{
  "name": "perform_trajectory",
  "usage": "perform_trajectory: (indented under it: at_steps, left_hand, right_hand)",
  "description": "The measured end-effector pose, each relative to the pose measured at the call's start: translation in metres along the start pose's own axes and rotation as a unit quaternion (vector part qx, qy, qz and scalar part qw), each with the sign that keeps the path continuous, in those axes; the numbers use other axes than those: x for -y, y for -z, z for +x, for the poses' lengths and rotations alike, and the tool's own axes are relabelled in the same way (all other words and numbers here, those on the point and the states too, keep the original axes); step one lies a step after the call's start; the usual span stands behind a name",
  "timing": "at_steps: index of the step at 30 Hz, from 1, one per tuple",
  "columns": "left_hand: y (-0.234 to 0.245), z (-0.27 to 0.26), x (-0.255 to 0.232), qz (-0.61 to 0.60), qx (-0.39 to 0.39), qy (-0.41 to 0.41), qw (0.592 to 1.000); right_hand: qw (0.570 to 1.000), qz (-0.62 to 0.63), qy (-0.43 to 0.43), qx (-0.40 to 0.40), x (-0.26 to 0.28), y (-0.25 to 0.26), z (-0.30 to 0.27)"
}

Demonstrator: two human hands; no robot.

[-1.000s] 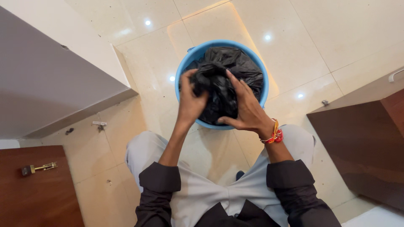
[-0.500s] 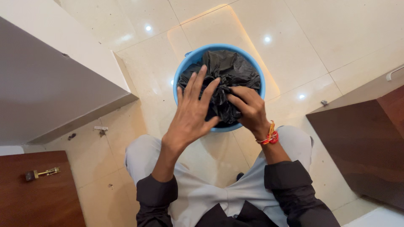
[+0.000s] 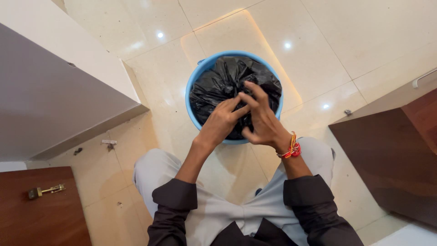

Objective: The person removes a full black trash bag from a blue bucket, ties it, and sets it aside. Then the person unfolds a new black trash bag and lines the blue bucket with it, pressing the bag into the bucket to fit.

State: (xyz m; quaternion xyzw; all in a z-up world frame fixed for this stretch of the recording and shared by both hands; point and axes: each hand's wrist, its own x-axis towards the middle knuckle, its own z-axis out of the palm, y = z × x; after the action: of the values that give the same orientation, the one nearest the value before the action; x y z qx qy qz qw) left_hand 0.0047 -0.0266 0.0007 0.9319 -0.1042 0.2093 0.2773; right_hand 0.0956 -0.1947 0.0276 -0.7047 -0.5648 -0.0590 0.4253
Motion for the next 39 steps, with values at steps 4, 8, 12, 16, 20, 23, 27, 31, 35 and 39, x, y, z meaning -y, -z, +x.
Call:
perform_trajectory:
  at_steps: [4,8,12,16,20,23,27,31,35,39]
  left_hand:
    - [-0.003,0.001,0.002,-0.056,-0.036,0.063,0.996]
    - [0.005,0.003,0.003,-0.049,-0.098,0.045,0.993]
    - [0.010,0.000,-0.004,-0.054,-0.102,0.057,0.992]
    - [0.016,-0.005,-0.013,-0.095,-0.090,0.097,0.987]
    - [0.032,-0.020,-0.015,-0.195,-0.030,0.074,0.978]
    - [0.041,-0.027,-0.011,-0.172,-0.029,0.071,0.982]
    - [0.049,-0.031,-0.008,-0.081,-0.082,0.098,0.989]
    - [0.051,-0.031,-0.008,-0.072,-0.047,0.174,0.981]
    - [0.048,-0.025,-0.006,-0.063,-0.055,0.206,0.975]
    - [0.040,-0.023,-0.006,-0.052,-0.065,0.241,0.967]
  right_hand:
    - [0.997,-0.029,-0.032,0.070,0.008,0.000,0.004]
    - [0.985,-0.151,-0.065,0.058,0.006,0.000,0.007]
    - [0.993,-0.086,-0.061,0.055,0.002,-0.005,0.007]
    - [0.997,-0.043,-0.055,0.015,0.006,-0.016,0.004]
    - [0.998,-0.041,-0.033,-0.039,0.004,-0.025,0.004]
    - [0.996,-0.046,-0.021,-0.069,0.005,-0.032,0.002]
    - [0.994,-0.056,-0.038,-0.081,0.010,-0.040,0.001]
    - [0.993,-0.007,-0.087,-0.076,0.019,-0.041,0.003]
    - [0.990,0.091,-0.095,-0.056,0.029,-0.036,-0.004]
    - [0.989,-0.021,-0.124,-0.081,0.032,-0.045,-0.020]
